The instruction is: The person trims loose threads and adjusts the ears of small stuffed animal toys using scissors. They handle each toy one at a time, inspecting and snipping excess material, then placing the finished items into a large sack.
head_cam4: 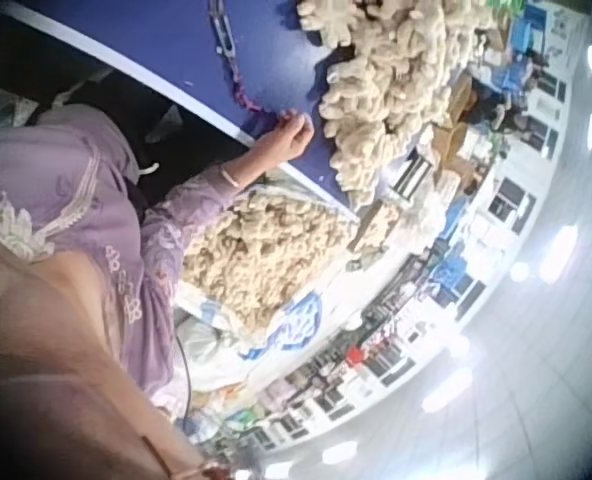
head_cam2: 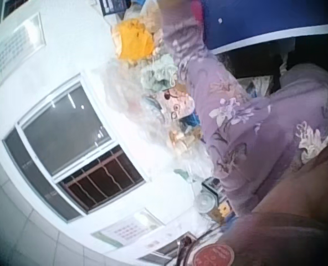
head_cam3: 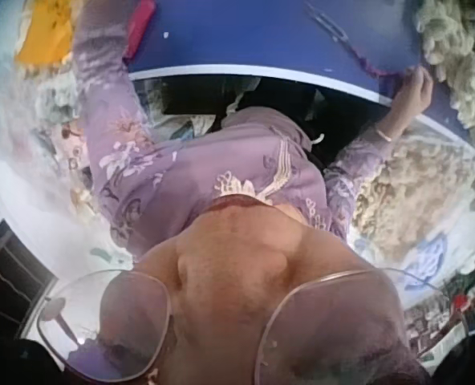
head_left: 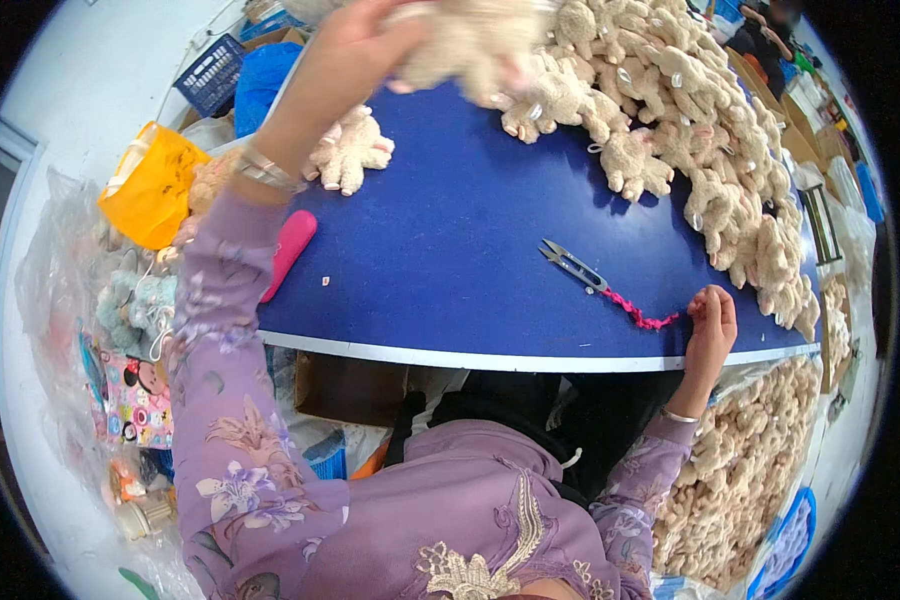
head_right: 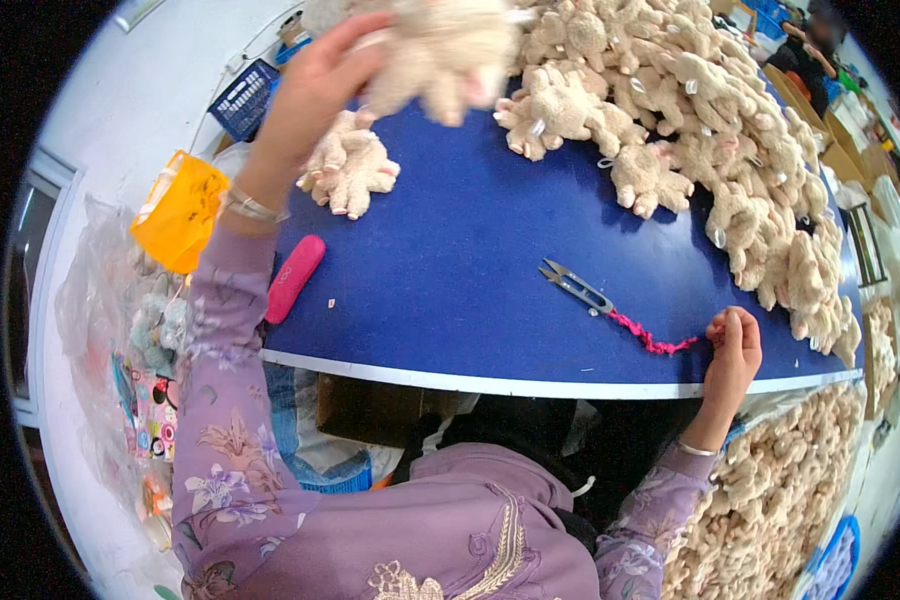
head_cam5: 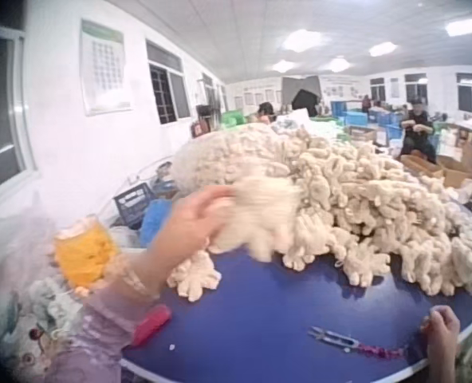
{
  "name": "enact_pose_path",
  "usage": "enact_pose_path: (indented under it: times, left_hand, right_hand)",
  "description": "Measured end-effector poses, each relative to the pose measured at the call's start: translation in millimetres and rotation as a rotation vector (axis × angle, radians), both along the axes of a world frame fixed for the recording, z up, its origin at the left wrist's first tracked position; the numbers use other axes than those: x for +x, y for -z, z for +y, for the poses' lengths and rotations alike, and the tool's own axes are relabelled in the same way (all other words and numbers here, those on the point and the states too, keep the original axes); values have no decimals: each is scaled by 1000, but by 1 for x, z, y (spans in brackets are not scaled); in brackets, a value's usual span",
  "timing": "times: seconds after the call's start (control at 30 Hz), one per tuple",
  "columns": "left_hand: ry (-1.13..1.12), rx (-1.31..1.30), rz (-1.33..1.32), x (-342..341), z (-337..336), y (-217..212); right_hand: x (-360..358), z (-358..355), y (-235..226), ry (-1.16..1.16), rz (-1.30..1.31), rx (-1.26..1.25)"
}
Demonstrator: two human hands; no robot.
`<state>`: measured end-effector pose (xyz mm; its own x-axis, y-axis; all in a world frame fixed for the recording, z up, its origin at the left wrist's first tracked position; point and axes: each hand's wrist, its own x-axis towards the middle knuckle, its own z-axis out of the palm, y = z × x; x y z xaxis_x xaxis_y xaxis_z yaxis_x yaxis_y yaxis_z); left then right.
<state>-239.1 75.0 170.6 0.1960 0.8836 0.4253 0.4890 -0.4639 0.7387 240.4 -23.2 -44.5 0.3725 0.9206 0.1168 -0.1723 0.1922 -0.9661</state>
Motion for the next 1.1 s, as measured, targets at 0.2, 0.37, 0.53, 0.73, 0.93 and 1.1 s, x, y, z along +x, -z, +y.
enact_pose_path:
  times: [0.2,0.37,0.53,0.73,0.93,1.1]
  left_hand:
    - [-339,-8,-268,-119,-33,51]
    - [-706,154,-566,-178,-37,79]
    - [-808,-444,374,-240,-44,165]
    - [-579,-472,930,-198,-38,128]
    - [-753,93,651,-182,-40,101]
    - [-227,209,394,-19,8,83]
  right_hand:
    - [-9,1,-4,-42,-70,27]
    - [-4,-2,0,-36,-86,51]
    - [-13,-1,-4,-18,-125,59]
    - [1,-8,8,91,-347,27]
    - [-25,-2,-6,4,-314,7]
    - [-25,-10,-8,13,-344,-11]
